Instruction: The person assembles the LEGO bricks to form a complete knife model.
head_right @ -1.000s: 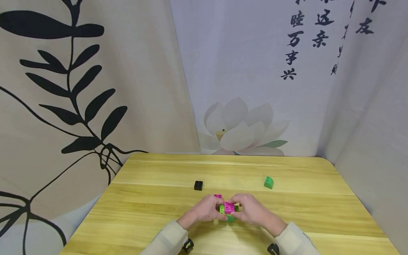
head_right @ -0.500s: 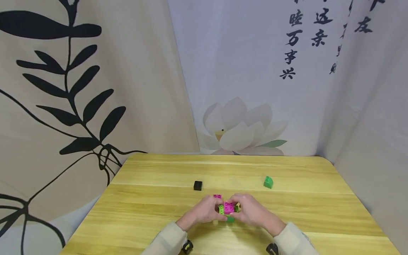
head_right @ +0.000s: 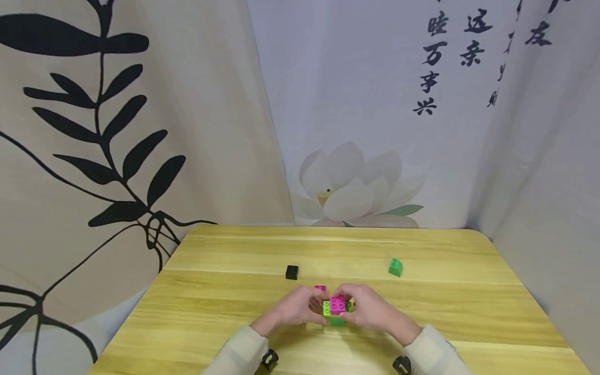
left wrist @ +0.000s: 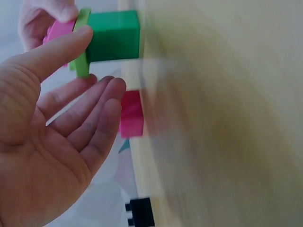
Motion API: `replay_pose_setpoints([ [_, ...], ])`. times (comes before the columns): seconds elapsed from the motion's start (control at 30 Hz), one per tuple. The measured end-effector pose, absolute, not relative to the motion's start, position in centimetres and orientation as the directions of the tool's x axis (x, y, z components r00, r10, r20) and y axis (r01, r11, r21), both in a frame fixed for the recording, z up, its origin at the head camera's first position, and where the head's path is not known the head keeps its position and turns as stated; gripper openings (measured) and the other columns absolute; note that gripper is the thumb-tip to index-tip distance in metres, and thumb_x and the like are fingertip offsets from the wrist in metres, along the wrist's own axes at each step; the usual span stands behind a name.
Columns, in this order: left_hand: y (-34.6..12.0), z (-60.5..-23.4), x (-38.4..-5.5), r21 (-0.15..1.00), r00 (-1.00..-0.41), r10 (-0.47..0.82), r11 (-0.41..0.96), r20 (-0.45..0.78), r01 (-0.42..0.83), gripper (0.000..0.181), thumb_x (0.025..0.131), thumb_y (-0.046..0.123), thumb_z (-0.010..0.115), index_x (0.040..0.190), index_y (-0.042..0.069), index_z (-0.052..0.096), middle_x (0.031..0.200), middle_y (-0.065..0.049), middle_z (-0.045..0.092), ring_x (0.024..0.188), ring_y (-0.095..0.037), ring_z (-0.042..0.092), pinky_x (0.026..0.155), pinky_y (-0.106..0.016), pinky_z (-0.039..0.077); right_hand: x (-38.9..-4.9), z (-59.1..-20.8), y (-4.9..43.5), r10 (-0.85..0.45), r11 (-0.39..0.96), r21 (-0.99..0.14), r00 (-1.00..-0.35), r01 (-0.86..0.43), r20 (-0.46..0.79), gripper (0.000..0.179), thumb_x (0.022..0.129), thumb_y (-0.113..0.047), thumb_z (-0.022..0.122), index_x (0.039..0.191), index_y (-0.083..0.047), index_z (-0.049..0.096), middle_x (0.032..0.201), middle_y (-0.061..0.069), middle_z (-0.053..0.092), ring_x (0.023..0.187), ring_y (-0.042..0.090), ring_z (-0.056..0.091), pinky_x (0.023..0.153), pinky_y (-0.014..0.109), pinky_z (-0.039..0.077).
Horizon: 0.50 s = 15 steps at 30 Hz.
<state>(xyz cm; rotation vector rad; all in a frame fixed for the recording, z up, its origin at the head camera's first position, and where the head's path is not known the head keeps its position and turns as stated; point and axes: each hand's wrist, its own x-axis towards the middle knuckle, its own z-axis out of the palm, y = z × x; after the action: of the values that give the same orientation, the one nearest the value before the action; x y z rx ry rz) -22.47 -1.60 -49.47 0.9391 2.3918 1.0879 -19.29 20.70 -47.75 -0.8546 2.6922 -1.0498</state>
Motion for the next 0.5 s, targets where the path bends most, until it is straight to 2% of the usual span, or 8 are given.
replay_pose_setpoints([
  [0.1, -2.3, -49.1, -22.8, 0.759, -0.733, 0.680, 0.495, -0.035, 0.423, 0.040, 0.075, 0.012, 0.080, 0.111, 0.007, 0.065, 0.095, 0.004, 0.066, 0.084, -0.004, 0.060, 0.076, -0.018, 0.049, -19.3, -47.7, 20.8, -0.545, 0.606, -0.649, -0.834, -0.460, 0.083, 0.030, 0.080, -0.016, 0.076, 0.107, -0.022, 0.063, 0.095, -0.016, 0.059, 0.087, 0.007, 0.056, 0.071, 0.025, 0.049],
  [0.27, -3.1, -48.5, -23.4, 0.720, -0.782, 0.624, 0.546, -0.007, 0.429, 0.033, 0.078, 0.013, 0.078, 0.109, 0.008, 0.067, 0.099, 0.001, 0.067, 0.087, -0.010, 0.061, 0.074, -0.020, 0.049, -19.2, -47.6, 20.9, -0.543, 0.616, -0.641, -0.836, -0.458, 0.075, 0.031, 0.081, -0.016, 0.075, 0.109, -0.021, 0.062, 0.095, -0.016, 0.059, 0.088, 0.008, 0.056, 0.072, 0.025, 0.048],
  [0.5, -3.3, -48.3, -24.1, 0.677, -0.820, 0.572, 0.596, 0.017, 0.430, 0.047, 0.076, 0.012, 0.080, 0.118, 0.004, 0.062, 0.111, -0.008, 0.057, 0.093, -0.018, 0.061, 0.073, -0.019, 0.049, -19.2, -47.5, 20.8, -0.545, 0.621, -0.642, -0.836, -0.450, 0.059, 0.032, 0.081, -0.018, 0.075, 0.110, -0.020, 0.062, 0.097, -0.016, 0.058, 0.090, 0.007, 0.056, 0.073, 0.026, 0.048],
])
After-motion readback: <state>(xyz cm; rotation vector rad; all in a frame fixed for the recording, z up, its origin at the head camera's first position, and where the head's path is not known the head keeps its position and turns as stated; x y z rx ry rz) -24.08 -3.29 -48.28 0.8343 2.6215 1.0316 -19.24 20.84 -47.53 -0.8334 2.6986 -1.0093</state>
